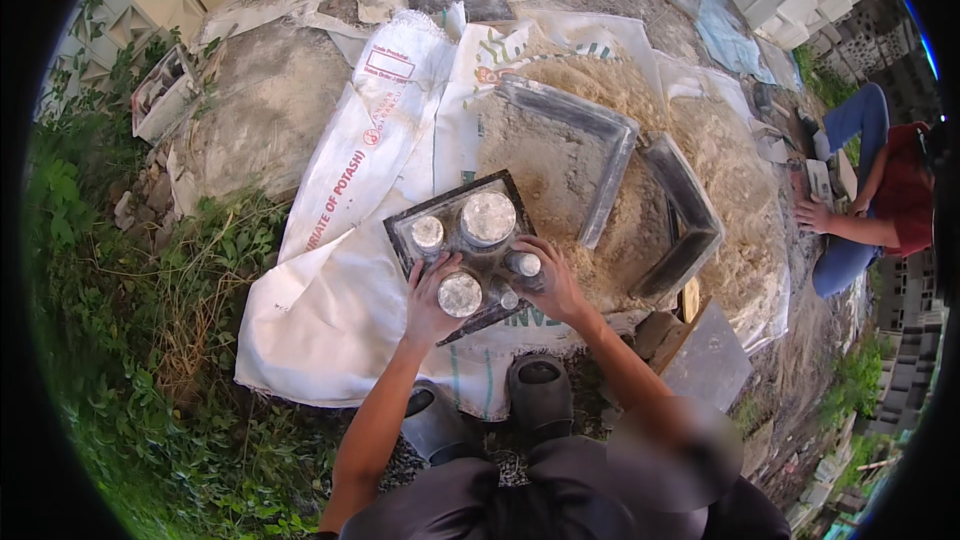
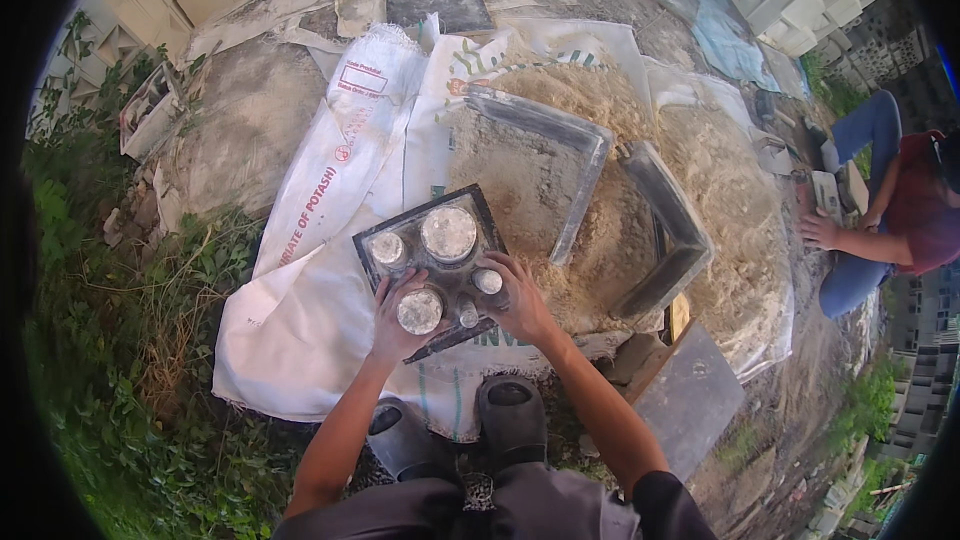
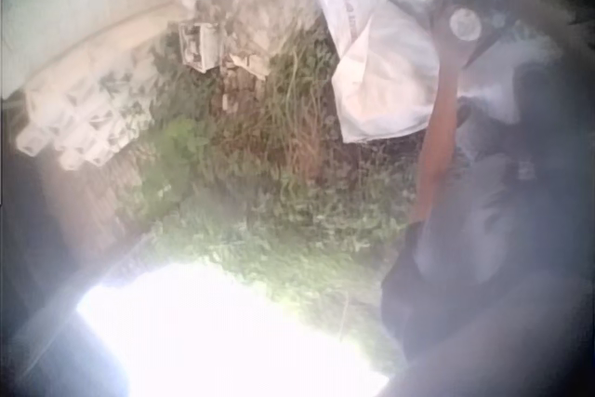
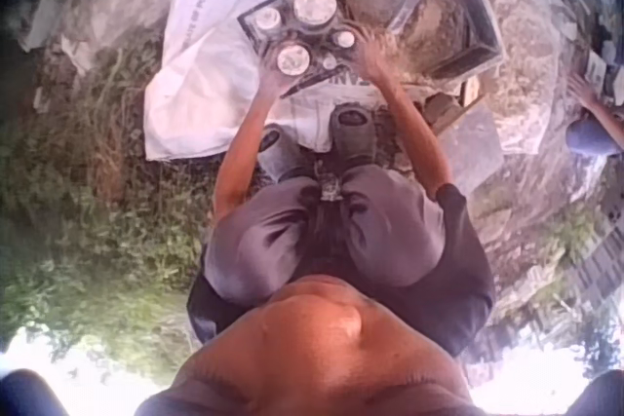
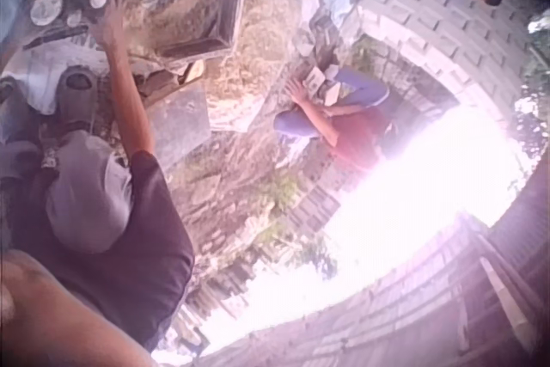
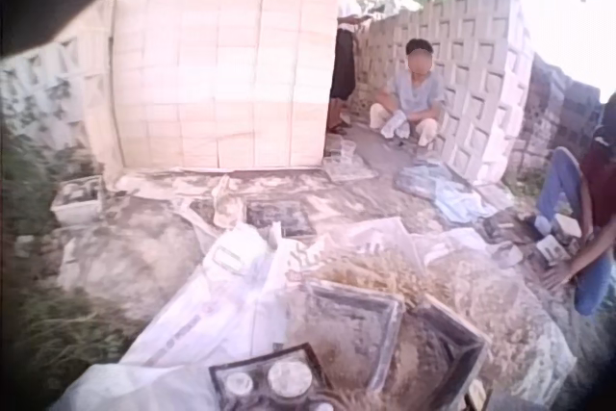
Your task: The person cleans and clears debris from a metal mold containing cylindrical forms, then fits a large L-shaped frame over it and clears sand from the base area using their hands and a small scraper tool.
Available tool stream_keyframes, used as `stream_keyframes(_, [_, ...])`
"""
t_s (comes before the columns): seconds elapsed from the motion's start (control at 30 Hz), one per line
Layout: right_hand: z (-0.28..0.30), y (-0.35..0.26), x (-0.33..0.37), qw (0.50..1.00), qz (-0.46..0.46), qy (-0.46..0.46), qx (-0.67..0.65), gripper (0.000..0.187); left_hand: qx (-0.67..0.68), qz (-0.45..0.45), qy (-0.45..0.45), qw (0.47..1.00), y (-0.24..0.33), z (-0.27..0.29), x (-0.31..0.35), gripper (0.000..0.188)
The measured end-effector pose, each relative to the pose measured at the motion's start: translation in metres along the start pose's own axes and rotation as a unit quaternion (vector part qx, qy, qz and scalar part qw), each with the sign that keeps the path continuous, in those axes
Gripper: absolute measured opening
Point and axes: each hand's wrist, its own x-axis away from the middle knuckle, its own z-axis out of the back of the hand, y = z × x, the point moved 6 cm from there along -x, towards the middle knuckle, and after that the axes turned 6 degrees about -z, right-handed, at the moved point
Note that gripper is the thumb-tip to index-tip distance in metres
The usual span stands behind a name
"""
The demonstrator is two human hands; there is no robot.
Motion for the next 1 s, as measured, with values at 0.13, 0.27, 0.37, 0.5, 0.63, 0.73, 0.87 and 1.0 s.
stream_keyframes(0.13, [-0.007,0.009,-0.005,0.999,-0.025,-0.003,0.025,0.049,0.029,-0.011,0.023,0.999,0.003,-0.005,0.001,0.071])
stream_keyframes(0.27, [-0.012,0.017,0.000,0.998,-0.061,-0.012,-0.009,0.049,0.068,-0.002,0.052,0.996,0.005,-0.003,0.001,0.067])
stream_keyframes(0.37, [-0.011,0.014,0.012,0.999,-0.029,0.036,0.002,0.047,0.047,-0.023,0.062,0.997,0.007,0.000,-0.001,0.065])
stream_keyframes(0.5, [-0.006,-0.018,0.044,0.989,-0.046,0.101,0.097,0.041,0.046,0.004,0.042,0.998,0.003,0.000,0.006,0.064])
stream_keyframes(0.63, [-0.021,-0.039,0.031,0.994,0.057,-0.002,0.099,0.038,0.022,-0.021,0.055,0.998,0.007,-0.002,-0.001,0.063])
stream_keyframes(0.73, [-0.032,-0.018,0.027,0.995,-0.024,-0.028,0.096,0.040,0.070,0.014,0.065,0.995,0.009,-0.002,-0.002,0.062])
stream_keyframes(0.87, [-0.037,-0.016,0.030,0.992,-0.122,-0.003,0.023,0.036,0.127,0.069,0.079,0.986,0.001,0.000,0.006,0.064])
stream_keyframes(1.0, [-0.031,-0.019,0.032,0.996,-0.030,0.069,0.049,0.030,0.034,-0.025,0.047,0.998,0.016,-0.001,-0.006,0.066])
